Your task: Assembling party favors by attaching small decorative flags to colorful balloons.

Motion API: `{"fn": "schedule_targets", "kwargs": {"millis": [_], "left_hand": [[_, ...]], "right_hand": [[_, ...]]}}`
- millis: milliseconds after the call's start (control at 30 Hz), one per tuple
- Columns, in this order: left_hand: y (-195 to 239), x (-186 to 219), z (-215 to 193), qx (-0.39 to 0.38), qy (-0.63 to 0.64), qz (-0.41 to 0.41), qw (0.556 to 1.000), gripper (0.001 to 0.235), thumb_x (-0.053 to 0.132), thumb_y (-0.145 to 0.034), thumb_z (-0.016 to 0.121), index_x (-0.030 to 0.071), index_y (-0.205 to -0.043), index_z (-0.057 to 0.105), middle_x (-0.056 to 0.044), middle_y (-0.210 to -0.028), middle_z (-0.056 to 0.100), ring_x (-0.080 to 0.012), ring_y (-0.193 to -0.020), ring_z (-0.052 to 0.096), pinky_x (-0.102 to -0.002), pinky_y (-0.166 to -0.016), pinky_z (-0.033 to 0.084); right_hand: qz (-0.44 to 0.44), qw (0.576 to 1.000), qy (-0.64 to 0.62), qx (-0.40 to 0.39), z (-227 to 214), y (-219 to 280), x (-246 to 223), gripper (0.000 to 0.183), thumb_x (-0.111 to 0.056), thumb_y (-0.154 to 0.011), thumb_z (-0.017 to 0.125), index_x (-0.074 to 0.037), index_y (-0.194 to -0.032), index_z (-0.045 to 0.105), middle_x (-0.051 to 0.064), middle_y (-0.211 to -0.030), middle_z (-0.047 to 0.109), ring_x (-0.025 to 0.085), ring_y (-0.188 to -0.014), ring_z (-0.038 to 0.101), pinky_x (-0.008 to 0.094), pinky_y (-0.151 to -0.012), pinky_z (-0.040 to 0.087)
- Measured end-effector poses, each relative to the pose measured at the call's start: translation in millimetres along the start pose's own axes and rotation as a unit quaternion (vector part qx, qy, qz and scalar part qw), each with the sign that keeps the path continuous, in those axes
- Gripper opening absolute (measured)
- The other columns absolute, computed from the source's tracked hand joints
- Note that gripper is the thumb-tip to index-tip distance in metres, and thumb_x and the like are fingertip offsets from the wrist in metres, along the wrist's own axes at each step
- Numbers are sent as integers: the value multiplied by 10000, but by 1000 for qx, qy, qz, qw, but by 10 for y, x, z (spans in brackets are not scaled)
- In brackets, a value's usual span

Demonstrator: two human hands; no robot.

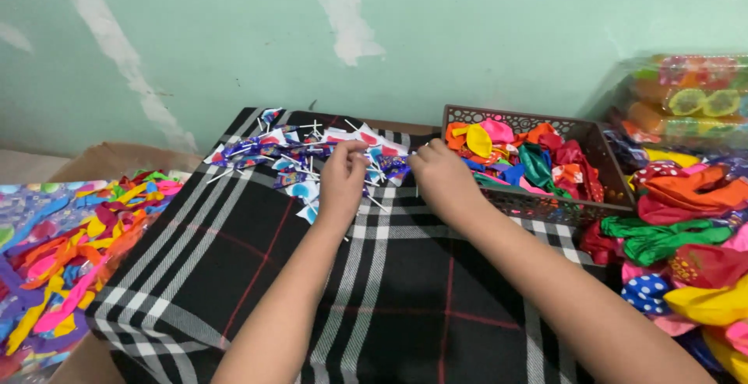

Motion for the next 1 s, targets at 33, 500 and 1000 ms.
{"fn": "schedule_targets", "kwargs": {"millis": [33,500,1000], "left_hand": [[-22,-24,-16,0,-3,0,1000,216,112,-964,530,179,-1108,678,-23,-825,741,-168,-761,693,-318,-717,576],[109,308,-118,133,222,88,962,247,40,-1055,366,111,-1180,566,-1,-897,639,-67,-841,574,-210,-799,514],[676,1029,1333,-108,217,121,963,218,158,-1057,552,53,-1216,658,-159,-1088,684,-298,-1011,686,-366,-835,586]], "right_hand": [[1,1000,-2,2,174,-61,-110,101,-66,-860,684,-105,-936,738,89,-847,703,270,-910,677,334,-792,557],[160,986,41,-13,366,-395,-421,71,-92,-858,677,-73,-816,732,66,-692,680,263,-661,697,351,-536,550],[229,957,-138,115,-1160,763,447,347,-9,-933,648,25,-1276,692,165,-1055,633,362,-1013,677,394,-841,572]]}}
Point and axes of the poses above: each hand's wrist, its own y-axis away from the middle knuckle, its own z-axis out of the palm, x = y × z, the point moved 5 cm from there along -y, towards the middle knuckle
